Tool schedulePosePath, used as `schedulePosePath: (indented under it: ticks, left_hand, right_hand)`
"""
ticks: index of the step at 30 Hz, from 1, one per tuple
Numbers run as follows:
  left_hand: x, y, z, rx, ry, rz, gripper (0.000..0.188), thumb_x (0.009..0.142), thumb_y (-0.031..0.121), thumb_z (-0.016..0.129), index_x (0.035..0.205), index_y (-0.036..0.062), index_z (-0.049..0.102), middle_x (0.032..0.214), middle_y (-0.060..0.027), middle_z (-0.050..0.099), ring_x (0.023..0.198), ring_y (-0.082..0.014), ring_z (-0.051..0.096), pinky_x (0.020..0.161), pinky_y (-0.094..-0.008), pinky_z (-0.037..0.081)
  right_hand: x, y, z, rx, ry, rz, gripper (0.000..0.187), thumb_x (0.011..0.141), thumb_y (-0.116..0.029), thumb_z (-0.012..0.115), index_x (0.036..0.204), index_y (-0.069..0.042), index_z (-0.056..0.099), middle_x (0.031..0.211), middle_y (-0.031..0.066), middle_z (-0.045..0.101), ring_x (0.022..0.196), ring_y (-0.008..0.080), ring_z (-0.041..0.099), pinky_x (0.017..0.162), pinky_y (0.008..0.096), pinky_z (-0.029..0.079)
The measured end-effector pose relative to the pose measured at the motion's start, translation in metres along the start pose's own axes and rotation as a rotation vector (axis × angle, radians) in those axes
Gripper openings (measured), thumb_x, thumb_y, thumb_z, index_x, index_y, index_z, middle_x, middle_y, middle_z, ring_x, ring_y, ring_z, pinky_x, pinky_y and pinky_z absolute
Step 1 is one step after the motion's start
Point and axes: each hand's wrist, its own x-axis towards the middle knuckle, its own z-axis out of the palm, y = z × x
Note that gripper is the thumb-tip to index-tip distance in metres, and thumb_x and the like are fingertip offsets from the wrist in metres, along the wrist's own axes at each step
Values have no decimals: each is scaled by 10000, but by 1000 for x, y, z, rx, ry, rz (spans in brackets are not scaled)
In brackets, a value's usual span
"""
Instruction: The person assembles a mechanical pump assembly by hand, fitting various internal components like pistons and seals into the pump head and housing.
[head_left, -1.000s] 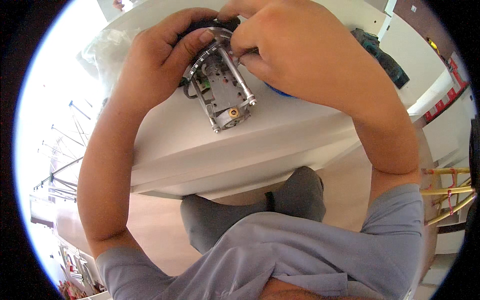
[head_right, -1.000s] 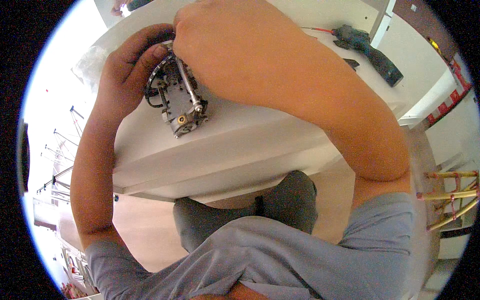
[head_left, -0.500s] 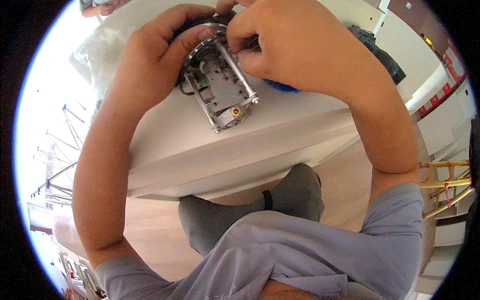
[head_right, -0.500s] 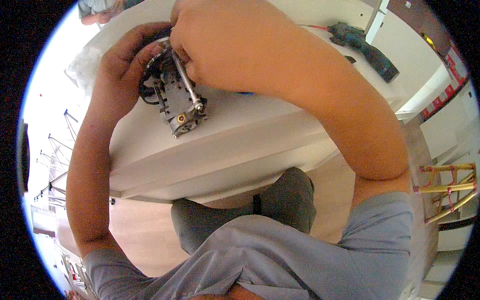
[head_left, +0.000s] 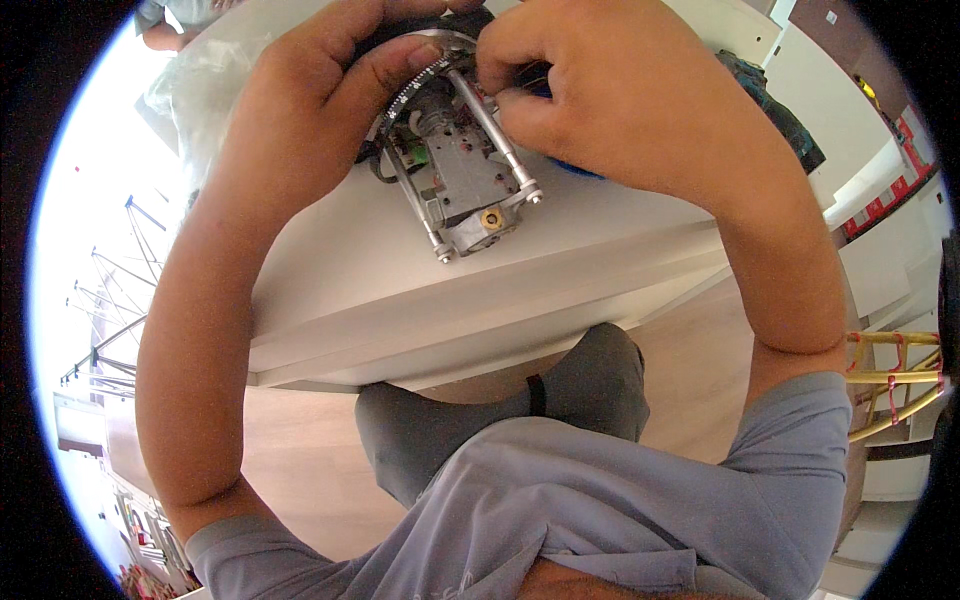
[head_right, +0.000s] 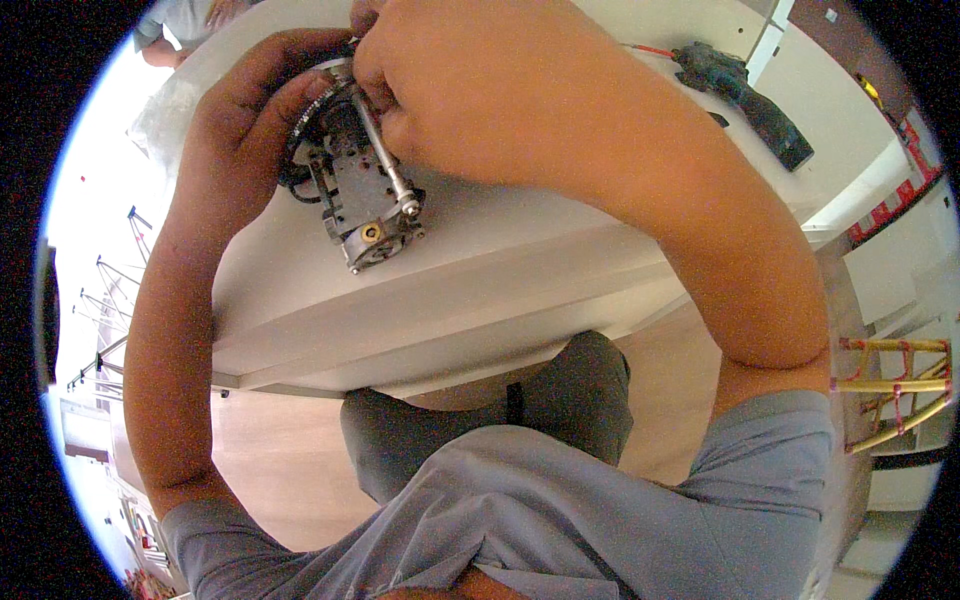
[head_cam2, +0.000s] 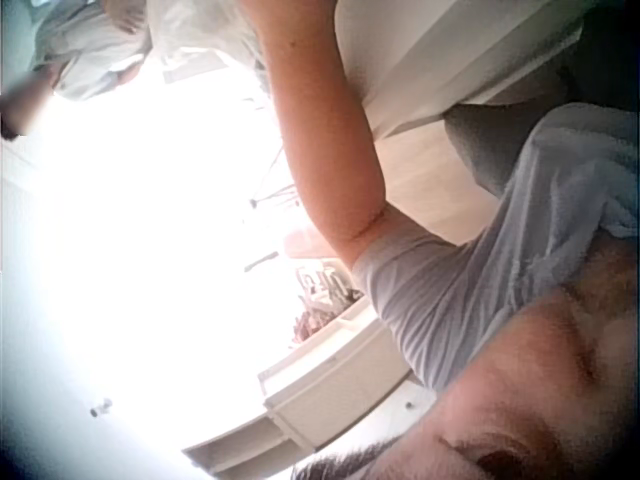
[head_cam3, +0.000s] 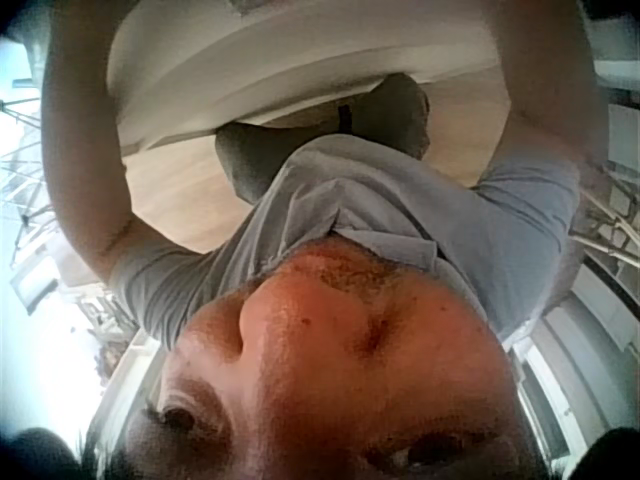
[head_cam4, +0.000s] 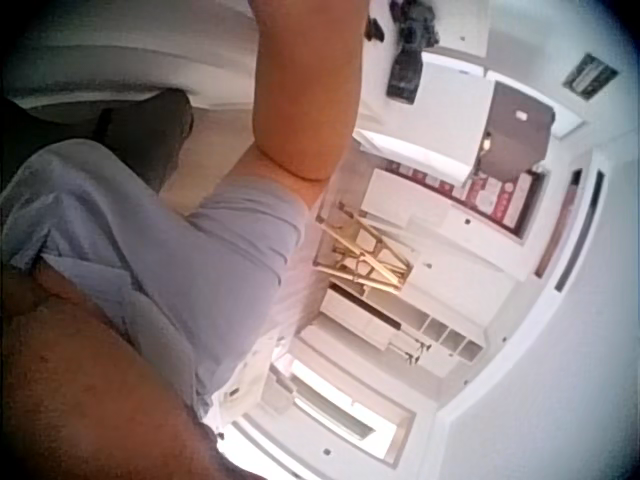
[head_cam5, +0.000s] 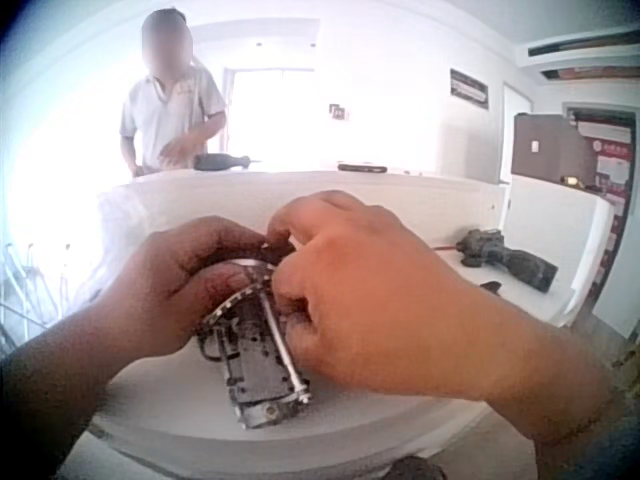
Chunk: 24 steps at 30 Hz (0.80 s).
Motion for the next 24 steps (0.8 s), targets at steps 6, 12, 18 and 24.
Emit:
schedulePosePath:
  ticks: [6,12,18,24]
  left_hand:
    - [-1,1,0,35,5,-6,302,1122,156,586,1381,25,668,1236,-76,739,1140,-141,658,1034,-294,515]
    - [-3,0,1,-71,-13,-73,305,1118,154,595,1385,23,664,1241,-75,740,1138,-133,652,1029,-292,513]
    - [-2,-1,-1,37,11,-34,306,1117,146,593,1389,24,664,1241,-78,742,1140,-140,657,1030,-295,510]
    - [-1,-1,-4,98,11,21,314,1115,156,592,1397,41,666,1242,-80,743,1144,-150,661,1037,-308,509]
  right_hand:
    - [-2,3,-2,33,-20,45,169,843,-142,706,868,-10,809,1270,251,673,1223,415,616,1086,483,495]
    - [-5,0,0,8,-2,-2,151,834,-133,716,864,-16,807,1287,254,664,1238,416,605,1089,486,489]
    - [-2,4,1,27,5,9,139,823,-125,725,856,-13,800,1280,251,664,1242,412,599,1093,483,484]
    - [4,11,6,81,34,-27,142,822,-133,728,841,-9,793,1278,249,663,1236,415,599,1085,490,483]
